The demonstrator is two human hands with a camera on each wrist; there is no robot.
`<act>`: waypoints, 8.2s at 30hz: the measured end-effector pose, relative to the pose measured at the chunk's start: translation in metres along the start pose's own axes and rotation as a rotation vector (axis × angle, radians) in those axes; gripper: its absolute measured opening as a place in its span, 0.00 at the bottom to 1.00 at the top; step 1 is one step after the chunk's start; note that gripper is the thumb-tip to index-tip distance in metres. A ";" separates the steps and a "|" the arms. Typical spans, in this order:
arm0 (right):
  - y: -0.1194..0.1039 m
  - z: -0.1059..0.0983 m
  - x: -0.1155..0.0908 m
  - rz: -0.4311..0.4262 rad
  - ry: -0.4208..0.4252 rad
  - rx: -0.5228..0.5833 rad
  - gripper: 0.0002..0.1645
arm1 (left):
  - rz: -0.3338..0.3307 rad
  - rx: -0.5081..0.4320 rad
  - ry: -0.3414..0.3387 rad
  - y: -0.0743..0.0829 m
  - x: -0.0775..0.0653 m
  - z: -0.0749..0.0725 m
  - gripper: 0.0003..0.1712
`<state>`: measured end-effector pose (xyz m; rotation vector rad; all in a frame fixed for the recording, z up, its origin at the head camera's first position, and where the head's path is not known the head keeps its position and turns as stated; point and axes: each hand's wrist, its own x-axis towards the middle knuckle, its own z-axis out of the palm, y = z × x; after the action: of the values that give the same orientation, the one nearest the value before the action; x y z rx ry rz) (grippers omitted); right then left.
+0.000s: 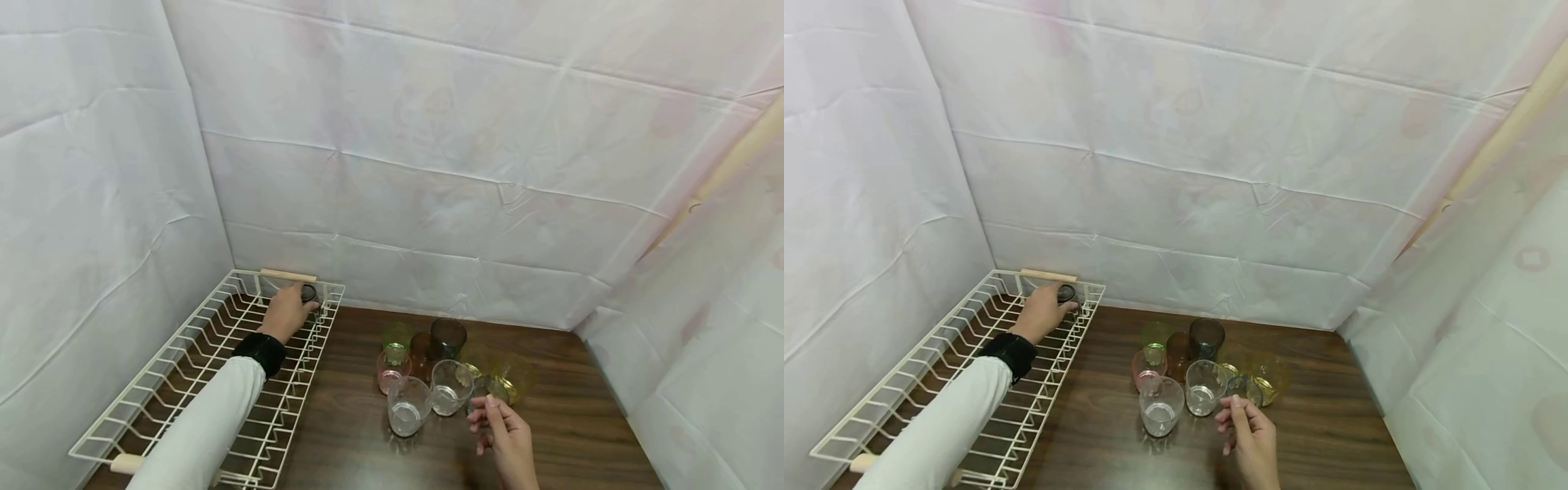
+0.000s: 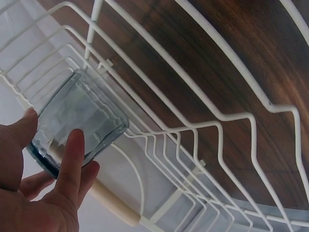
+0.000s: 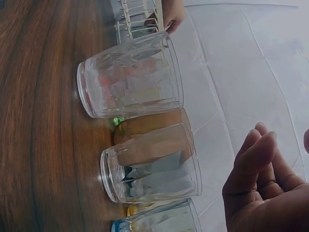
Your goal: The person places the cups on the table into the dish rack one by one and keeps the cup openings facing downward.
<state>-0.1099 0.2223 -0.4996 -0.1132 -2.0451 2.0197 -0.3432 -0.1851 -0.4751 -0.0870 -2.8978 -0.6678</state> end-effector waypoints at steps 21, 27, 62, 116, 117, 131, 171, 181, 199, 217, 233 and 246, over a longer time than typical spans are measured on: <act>0.006 0.018 -0.006 -0.079 0.047 -0.243 0.09 | -0.048 -0.068 0.024 -0.019 0.005 0.004 0.45; 0.009 0.023 -0.006 -0.081 0.007 -0.245 0.07 | -0.054 -0.076 0.013 -0.020 0.005 0.007 0.46; -0.001 0.054 -0.017 -0.098 -0.066 -0.832 0.31 | -0.037 -0.080 -0.014 -0.003 0.003 0.013 0.50; 0.017 0.096 -0.008 -0.066 -0.156 -0.872 0.62 | 0.082 -0.046 -0.058 0.042 -0.035 -0.028 0.54; 0.017 0.096 -0.008 -0.073 -0.149 -0.854 0.60 | 0.091 -0.050 -0.051 0.045 -0.037 -0.030 0.54; 0.004 0.094 -0.005 0.006 -0.111 -0.478 0.53 | 0.215 -0.049 0.025 0.087 -0.068 -0.055 0.52; 0.003 0.066 0.003 0.246 -0.657 1.023 0.28 | 0.315 -0.673 -0.281 0.163 -0.158 -0.072 0.42; 0.002 0.070 0.003 0.200 -0.777 1.198 0.30 | 0.337 -0.670 -0.320 0.171 -0.162 -0.071 0.46; -0.004 0.081 0.001 0.145 -0.866 1.242 0.32 | 0.482 -0.644 -0.324 0.175 -0.163 -0.063 0.43; -0.002 0.079 -0.001 0.200 -0.869 1.267 0.33 | 0.507 -0.643 -0.331 0.173 -0.166 -0.055 0.39; -0.003 0.084 0.001 0.185 -0.894 1.210 0.37 | 0.506 -0.665 -0.182 0.169 -0.167 -0.055 0.40; -0.001 0.087 0.002 0.155 -0.866 1.234 0.35 | 0.397 -0.712 -0.228 0.168 -0.169 -0.046 0.40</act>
<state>-0.1327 0.1386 -0.4983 0.9811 -0.6238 3.3652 -0.1537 -0.0577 -0.3912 -0.8380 -2.5463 -1.6330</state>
